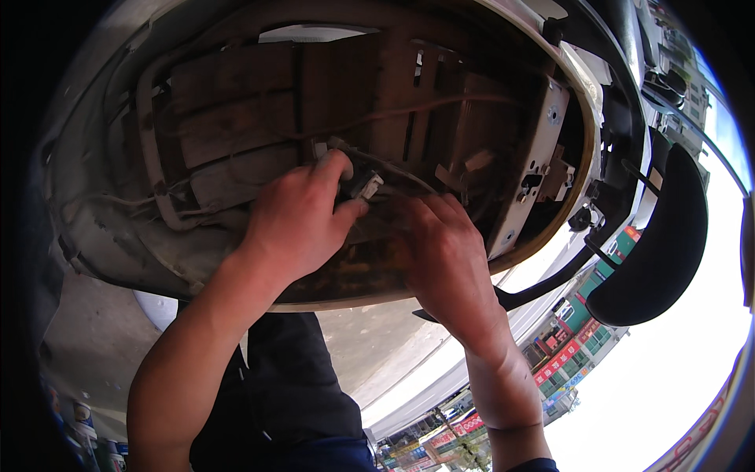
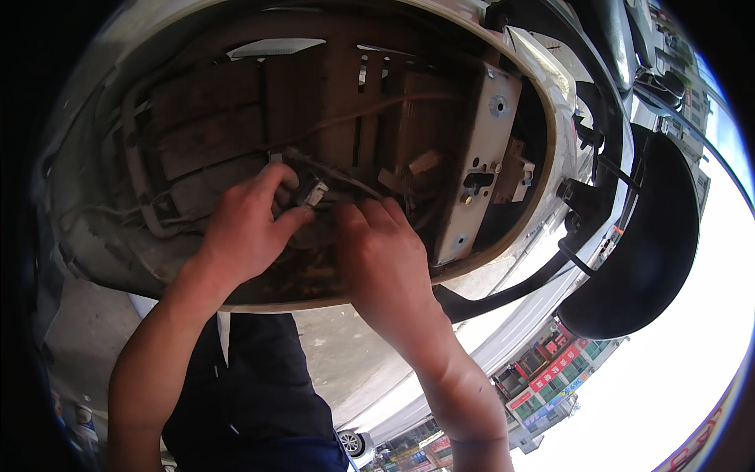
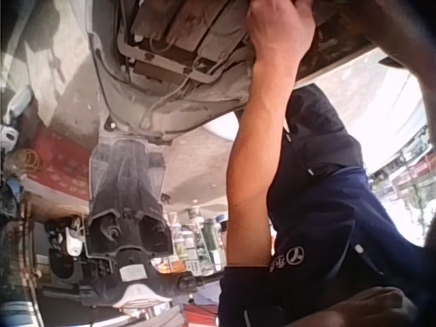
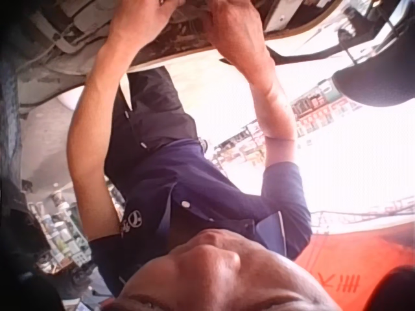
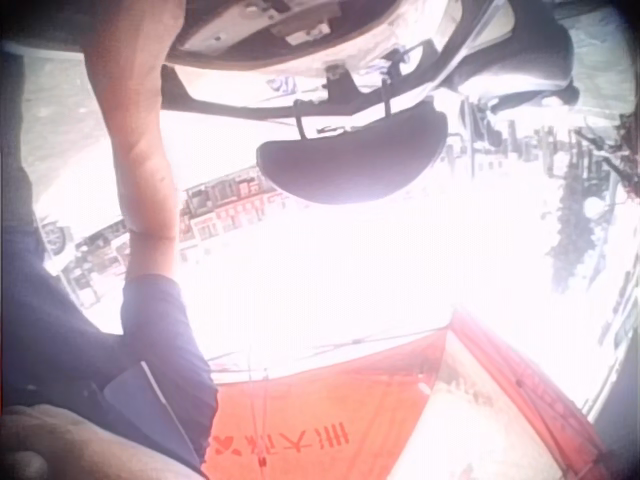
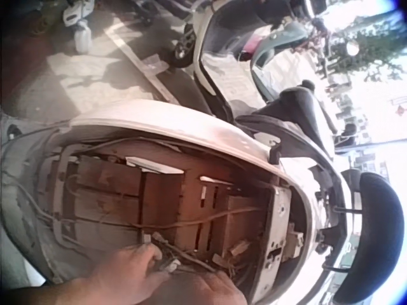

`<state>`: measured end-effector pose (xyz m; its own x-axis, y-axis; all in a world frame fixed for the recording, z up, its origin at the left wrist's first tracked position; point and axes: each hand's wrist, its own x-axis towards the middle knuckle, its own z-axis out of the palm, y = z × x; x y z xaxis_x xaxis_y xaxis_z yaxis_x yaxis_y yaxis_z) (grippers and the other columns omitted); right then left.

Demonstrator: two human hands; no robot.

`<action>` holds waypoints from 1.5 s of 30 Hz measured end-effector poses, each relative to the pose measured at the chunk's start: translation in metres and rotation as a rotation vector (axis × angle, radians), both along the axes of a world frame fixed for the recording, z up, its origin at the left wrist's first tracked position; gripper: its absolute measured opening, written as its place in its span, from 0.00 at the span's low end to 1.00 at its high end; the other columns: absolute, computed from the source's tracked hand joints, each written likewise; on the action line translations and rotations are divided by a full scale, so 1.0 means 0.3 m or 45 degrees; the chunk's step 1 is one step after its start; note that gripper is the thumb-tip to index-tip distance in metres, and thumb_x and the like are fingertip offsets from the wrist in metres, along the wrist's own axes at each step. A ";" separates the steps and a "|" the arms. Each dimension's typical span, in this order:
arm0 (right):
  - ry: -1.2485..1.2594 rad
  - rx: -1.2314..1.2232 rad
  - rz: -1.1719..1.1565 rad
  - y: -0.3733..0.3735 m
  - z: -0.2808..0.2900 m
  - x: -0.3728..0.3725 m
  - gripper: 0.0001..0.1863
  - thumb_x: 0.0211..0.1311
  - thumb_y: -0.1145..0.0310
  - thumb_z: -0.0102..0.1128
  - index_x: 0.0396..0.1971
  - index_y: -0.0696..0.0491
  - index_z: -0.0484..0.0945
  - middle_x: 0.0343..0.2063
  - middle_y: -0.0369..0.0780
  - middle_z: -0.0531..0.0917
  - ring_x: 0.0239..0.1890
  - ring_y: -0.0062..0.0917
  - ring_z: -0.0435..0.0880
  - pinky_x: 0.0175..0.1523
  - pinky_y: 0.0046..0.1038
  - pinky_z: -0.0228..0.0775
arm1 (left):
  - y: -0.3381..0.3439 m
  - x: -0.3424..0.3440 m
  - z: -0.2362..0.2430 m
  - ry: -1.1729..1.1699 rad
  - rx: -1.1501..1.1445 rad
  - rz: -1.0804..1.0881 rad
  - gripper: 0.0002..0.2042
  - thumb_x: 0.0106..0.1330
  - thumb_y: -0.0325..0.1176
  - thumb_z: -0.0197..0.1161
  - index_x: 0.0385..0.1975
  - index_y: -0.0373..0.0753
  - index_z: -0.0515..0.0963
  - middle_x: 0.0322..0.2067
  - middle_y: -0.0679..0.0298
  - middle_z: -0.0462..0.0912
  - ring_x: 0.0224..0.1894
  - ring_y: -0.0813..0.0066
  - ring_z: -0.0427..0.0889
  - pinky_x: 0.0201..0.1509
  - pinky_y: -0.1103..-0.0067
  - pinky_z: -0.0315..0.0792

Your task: The person works on the internal wiring of a white scooter with the seat removed. They disconnect and reconnect several wire connectors under the seat, then use a multimeter to test electrical continuity on the scooter's wiring.

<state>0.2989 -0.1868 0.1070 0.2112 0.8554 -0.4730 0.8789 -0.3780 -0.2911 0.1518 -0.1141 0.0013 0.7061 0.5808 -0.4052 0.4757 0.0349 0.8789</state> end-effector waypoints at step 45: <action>-0.316 -0.114 -0.383 0.144 -0.063 -0.269 0.13 0.50 0.65 0.61 0.34 0.54 0.87 0.41 0.46 0.78 0.39 0.34 0.73 0.36 0.30 0.67 | 0.070 0.039 0.030 -0.252 0.353 -0.495 0.12 0.59 0.30 0.61 0.42 0.38 0.80 0.55 0.58 0.76 0.58 0.59 0.74 0.60 0.68 0.69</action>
